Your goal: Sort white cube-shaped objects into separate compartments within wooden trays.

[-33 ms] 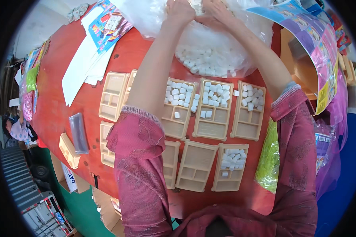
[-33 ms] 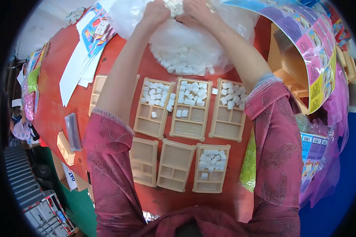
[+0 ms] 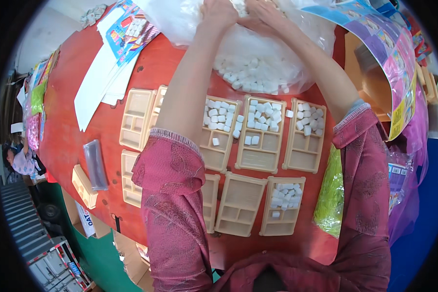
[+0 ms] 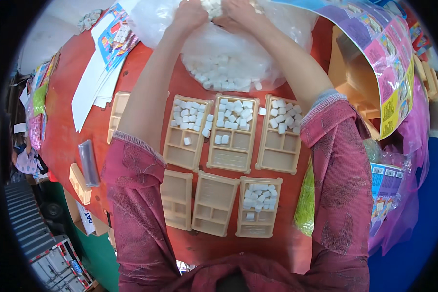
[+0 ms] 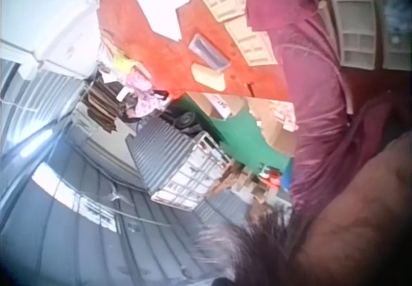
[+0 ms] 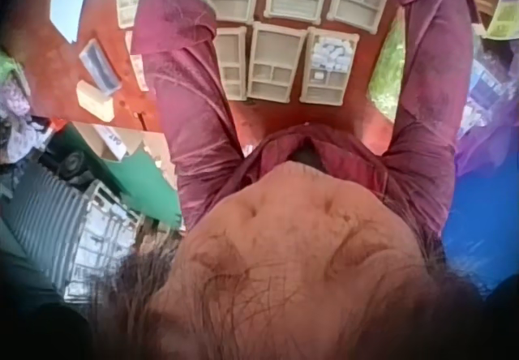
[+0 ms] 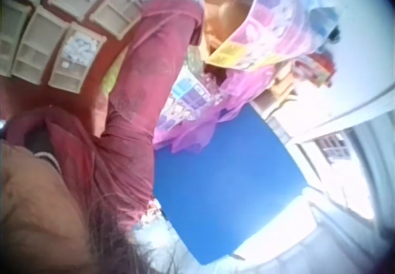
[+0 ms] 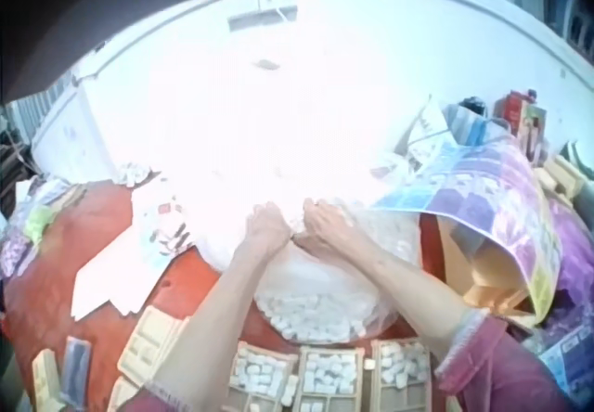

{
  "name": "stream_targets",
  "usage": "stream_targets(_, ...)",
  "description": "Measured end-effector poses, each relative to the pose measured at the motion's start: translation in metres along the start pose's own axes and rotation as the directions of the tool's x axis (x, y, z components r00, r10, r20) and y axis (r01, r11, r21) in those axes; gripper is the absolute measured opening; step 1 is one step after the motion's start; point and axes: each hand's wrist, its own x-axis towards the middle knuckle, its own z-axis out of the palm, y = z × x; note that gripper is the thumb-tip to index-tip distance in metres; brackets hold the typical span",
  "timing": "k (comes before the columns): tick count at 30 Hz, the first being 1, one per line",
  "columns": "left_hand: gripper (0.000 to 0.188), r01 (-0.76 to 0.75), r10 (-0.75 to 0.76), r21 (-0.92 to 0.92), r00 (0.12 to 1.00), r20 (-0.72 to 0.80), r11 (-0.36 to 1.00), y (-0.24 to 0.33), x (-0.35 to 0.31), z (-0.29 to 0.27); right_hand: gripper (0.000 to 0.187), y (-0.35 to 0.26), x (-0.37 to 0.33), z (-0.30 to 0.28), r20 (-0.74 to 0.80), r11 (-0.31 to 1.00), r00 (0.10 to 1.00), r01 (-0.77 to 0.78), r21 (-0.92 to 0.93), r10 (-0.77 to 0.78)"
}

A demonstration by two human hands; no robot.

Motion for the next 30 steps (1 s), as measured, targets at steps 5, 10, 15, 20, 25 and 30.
stream_targets(5, 0.04, -0.018, 0.033, -0.1, 0.989, 0.146, 0.995, 0.067, -0.012, -0.005, 0.037, 0.074, -0.003, 0.03, -0.02, 0.741, 0.813, 0.519, -0.426, -0.581)
stream_targets(10, 0.041, -0.03, 0.066, -0.523, 0.997, 0.05, 0.852, -0.023, -0.002, -0.002, 0.019, -0.062, 0.014, -0.045, 0.136, 0.807, 0.99, -0.119, 0.579, 0.048)
stream_targets(15, 0.048, 0.202, 0.066, -0.918, 0.969, 0.238, 0.341, 0.038, -0.01, -0.035, 0.015, -0.036, 0.017, -0.09, 0.162, 0.753, 0.974, -0.224, 0.619, 0.157)
stream_targets(20, 0.049, 0.106, -0.043, -0.81, 0.994, 0.1, 0.577, 0.031, -0.029, -0.045, 0.009, -0.065, 0.016, -0.096, 0.214, 0.85, 0.972, -0.195, 0.489, 0.099)
stream_targets(25, 0.046, 0.025, 0.052, -0.85, 0.997, 0.061, 0.527, 0.05, -0.03, -0.065, 0.019, -0.063, 0.009, -0.133, 0.274, 0.803, 0.955, -0.25, 0.54, 0.113)
stream_targets(30, 0.043, 0.032, 0.047, -0.866, 0.997, 0.064, 0.499, 0.054, -0.038, -0.091, 0.019, -0.091, 0.007, -0.162, 0.273, 0.833, 0.957, -0.225, 0.506, 0.093)
